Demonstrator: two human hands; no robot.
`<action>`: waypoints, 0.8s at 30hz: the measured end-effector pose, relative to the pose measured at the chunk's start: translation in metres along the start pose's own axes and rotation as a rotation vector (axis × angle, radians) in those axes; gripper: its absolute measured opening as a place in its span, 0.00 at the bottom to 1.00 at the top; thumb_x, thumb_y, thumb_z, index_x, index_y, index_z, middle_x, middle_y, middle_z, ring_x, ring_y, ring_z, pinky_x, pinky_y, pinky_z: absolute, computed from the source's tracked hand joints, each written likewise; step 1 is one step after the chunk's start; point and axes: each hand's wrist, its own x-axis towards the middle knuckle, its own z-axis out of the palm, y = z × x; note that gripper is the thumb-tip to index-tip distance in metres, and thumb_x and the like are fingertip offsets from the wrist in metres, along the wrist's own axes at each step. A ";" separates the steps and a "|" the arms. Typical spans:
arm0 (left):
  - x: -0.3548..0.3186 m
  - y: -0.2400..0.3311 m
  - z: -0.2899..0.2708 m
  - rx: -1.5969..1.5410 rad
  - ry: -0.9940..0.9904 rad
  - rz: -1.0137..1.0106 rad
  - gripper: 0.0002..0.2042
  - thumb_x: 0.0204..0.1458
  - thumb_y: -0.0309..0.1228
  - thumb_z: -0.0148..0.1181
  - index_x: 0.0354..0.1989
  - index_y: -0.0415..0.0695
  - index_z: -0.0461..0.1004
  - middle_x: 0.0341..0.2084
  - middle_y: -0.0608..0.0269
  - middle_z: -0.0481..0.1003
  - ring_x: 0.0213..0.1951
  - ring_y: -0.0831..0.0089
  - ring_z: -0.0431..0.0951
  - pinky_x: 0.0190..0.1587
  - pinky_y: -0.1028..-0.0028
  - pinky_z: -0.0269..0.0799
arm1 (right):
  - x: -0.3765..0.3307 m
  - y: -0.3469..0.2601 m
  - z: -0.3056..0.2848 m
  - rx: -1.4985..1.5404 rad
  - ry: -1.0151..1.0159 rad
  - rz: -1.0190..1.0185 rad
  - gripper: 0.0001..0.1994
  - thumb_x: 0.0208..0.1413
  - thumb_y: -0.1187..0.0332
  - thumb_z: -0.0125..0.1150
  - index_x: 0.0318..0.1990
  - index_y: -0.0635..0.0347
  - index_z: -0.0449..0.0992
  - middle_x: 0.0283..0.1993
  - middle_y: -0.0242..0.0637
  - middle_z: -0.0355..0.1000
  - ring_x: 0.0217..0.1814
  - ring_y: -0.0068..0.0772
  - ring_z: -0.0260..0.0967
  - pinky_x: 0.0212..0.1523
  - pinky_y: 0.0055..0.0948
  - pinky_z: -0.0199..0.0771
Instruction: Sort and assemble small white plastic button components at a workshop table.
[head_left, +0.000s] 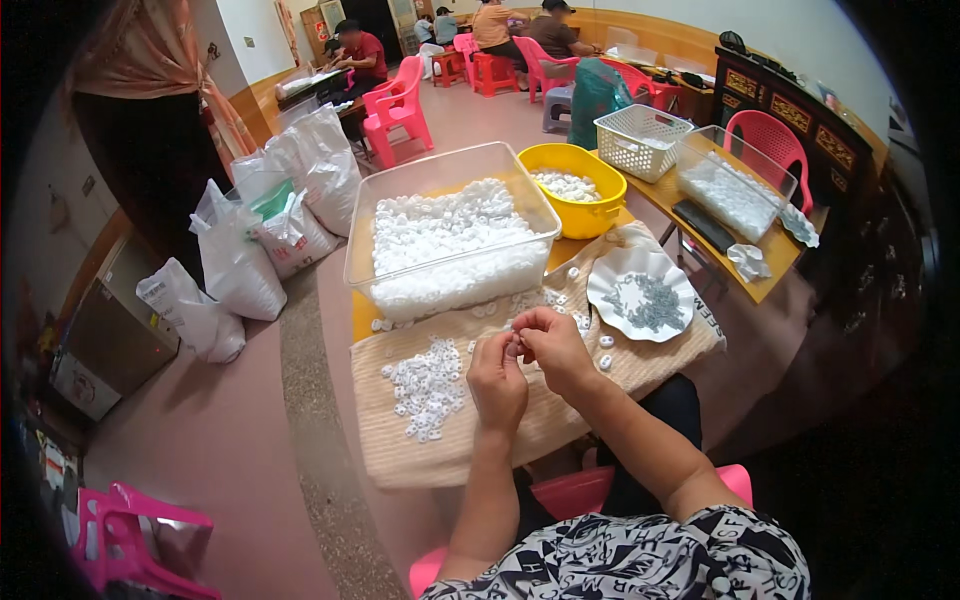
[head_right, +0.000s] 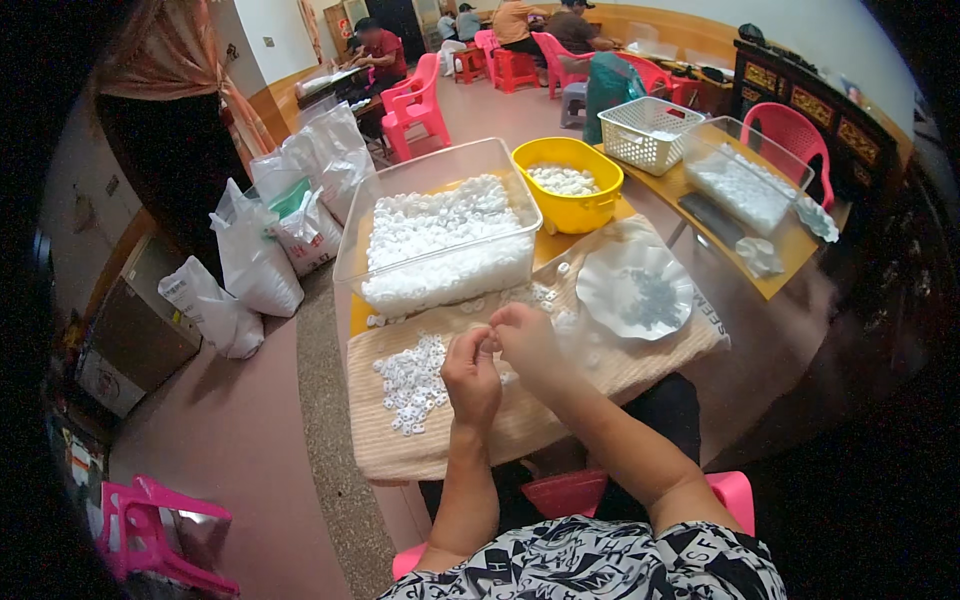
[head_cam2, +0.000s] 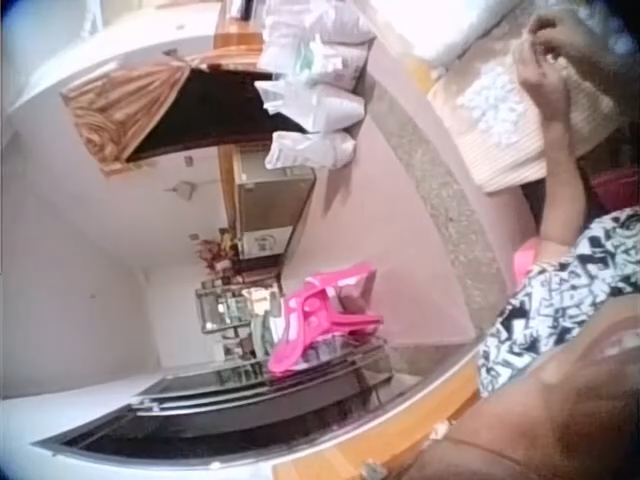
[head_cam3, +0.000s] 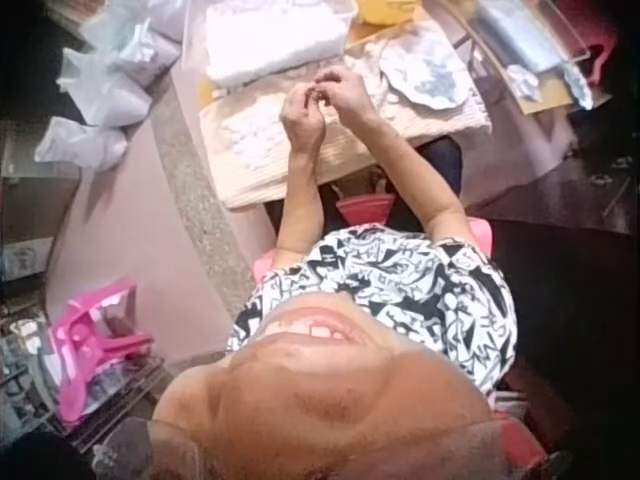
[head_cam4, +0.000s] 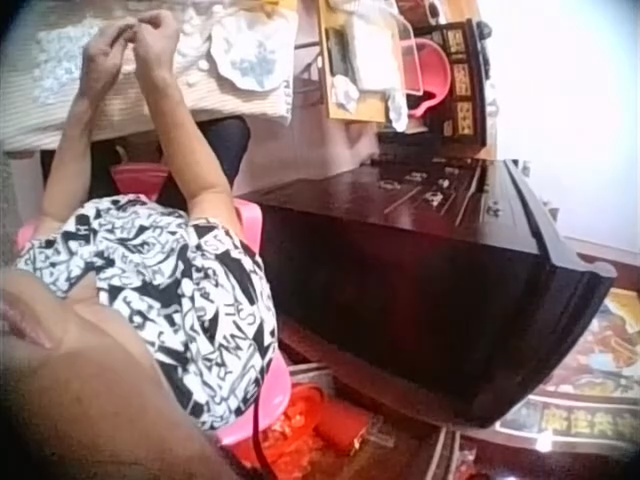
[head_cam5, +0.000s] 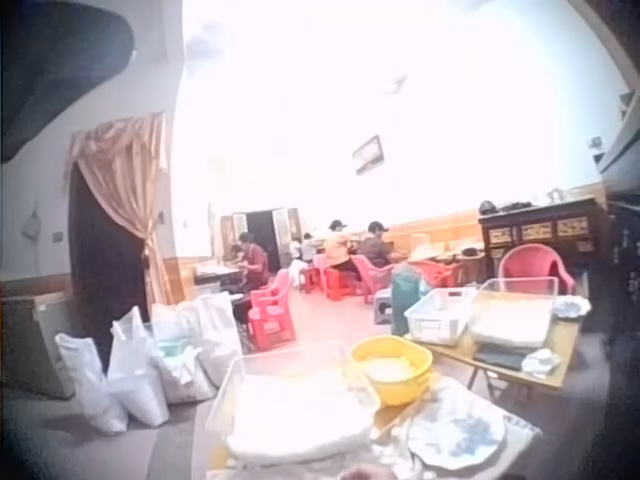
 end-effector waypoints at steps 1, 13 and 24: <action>0.000 -0.003 0.001 -0.009 -0.002 -0.022 0.04 0.46 0.19 0.51 0.31 0.36 0.71 0.25 0.56 0.72 0.29 0.69 0.73 0.32 0.74 0.68 | -0.003 -0.004 0.000 -0.001 0.004 0.000 0.04 0.45 0.80 0.50 0.30 0.66 0.69 0.26 0.32 0.67 0.25 0.19 0.63 0.24 0.17 0.64; -0.001 -0.017 -0.013 -0.271 0.031 -0.396 0.05 0.52 0.26 0.49 0.29 0.38 0.69 0.17 0.70 0.65 0.21 0.83 0.60 0.23 0.81 0.58 | -0.122 0.039 -0.014 -0.959 -1.376 0.255 0.11 0.45 0.70 0.49 0.35 0.66 0.71 0.33 0.47 0.71 0.35 0.39 0.68 0.37 0.31 0.67; -0.004 -0.005 -0.019 -0.278 -0.037 -0.489 0.04 0.51 0.25 0.51 0.29 0.37 0.69 0.18 0.70 0.65 0.22 0.83 0.63 0.26 0.84 0.59 | -0.064 0.237 -0.051 -1.318 -0.734 -0.375 0.12 0.45 0.65 0.50 0.34 0.62 0.74 0.37 0.51 0.70 0.37 0.46 0.69 0.38 0.37 0.67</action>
